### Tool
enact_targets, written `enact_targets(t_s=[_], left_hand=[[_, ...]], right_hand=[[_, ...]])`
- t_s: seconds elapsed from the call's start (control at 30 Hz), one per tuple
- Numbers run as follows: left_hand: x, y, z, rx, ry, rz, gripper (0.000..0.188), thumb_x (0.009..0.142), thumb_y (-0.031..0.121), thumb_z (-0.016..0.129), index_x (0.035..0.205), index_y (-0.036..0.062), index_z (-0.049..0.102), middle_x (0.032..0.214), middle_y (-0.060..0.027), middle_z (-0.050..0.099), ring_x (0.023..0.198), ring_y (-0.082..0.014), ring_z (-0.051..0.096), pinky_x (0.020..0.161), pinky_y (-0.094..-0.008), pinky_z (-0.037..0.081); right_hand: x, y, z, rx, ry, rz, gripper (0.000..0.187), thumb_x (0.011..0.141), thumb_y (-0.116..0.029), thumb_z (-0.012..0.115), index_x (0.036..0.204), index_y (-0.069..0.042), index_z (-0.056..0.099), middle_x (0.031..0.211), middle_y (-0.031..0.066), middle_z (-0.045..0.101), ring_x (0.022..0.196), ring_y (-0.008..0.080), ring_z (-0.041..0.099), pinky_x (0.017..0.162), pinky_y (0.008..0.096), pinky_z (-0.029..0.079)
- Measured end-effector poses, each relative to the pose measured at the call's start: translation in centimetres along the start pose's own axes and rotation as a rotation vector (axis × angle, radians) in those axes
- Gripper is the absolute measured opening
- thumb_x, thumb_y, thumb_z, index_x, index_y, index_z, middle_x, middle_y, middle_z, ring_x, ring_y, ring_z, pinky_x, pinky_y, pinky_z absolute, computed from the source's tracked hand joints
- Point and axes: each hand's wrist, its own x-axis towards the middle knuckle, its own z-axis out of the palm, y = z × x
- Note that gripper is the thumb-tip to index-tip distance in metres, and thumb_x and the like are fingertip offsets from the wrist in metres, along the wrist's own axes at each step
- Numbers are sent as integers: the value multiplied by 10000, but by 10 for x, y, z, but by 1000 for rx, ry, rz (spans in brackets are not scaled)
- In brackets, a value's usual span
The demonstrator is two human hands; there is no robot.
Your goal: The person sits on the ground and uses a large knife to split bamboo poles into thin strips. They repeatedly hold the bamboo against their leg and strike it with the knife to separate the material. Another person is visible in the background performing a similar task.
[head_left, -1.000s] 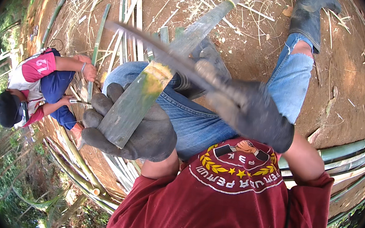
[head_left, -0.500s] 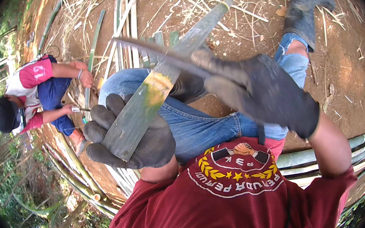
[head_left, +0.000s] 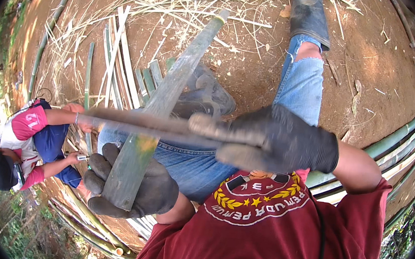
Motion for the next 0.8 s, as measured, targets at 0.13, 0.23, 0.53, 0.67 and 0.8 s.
enact_targets(t_s=[0.13,0.23,0.53,0.67,0.8], left_hand=[[29,-48,10,473,113,186,592,988,310,497,1440,-43,350,1449,-290,359,1312,-324,467,1133,-513,377],[42,-27,4,1070,62,430,532,1002,262,477,1435,-27,362,1397,-231,460,1222,-320,559,1085,-478,463],[64,-22,4,1094,207,120,544,977,242,576,1355,-119,424,1272,-248,579,1152,-284,613,1067,-456,486],[103,14,-39,471,344,-26,368,981,134,545,1292,-60,511,1199,-224,623,976,-262,687,898,-416,602],[120,29,-56,347,280,-171,220,996,146,542,1108,-34,600,1042,-185,681,929,-276,678,931,-461,562]], right_hand=[[-12,19,-27,-173,-50,479,598,921,-238,675,1472,-160,456,904,155,704,799,270,718,724,372,559],[0,44,-12,-76,-49,562,601,947,-299,623,1494,-165,414,1011,156,701,860,244,708,719,385,560],[19,79,3,-462,-120,446,539,996,-335,518,1498,-189,391,948,166,701,767,295,700,600,437,553],[6,226,-10,-330,184,758,452,1014,-461,427,1369,-217,564,949,253,670,848,442,655,812,489,517],[-3,242,-47,-390,-10,785,521,1010,-498,409,1402,-176,533,1069,252,646,1082,402,607,978,478,448]])
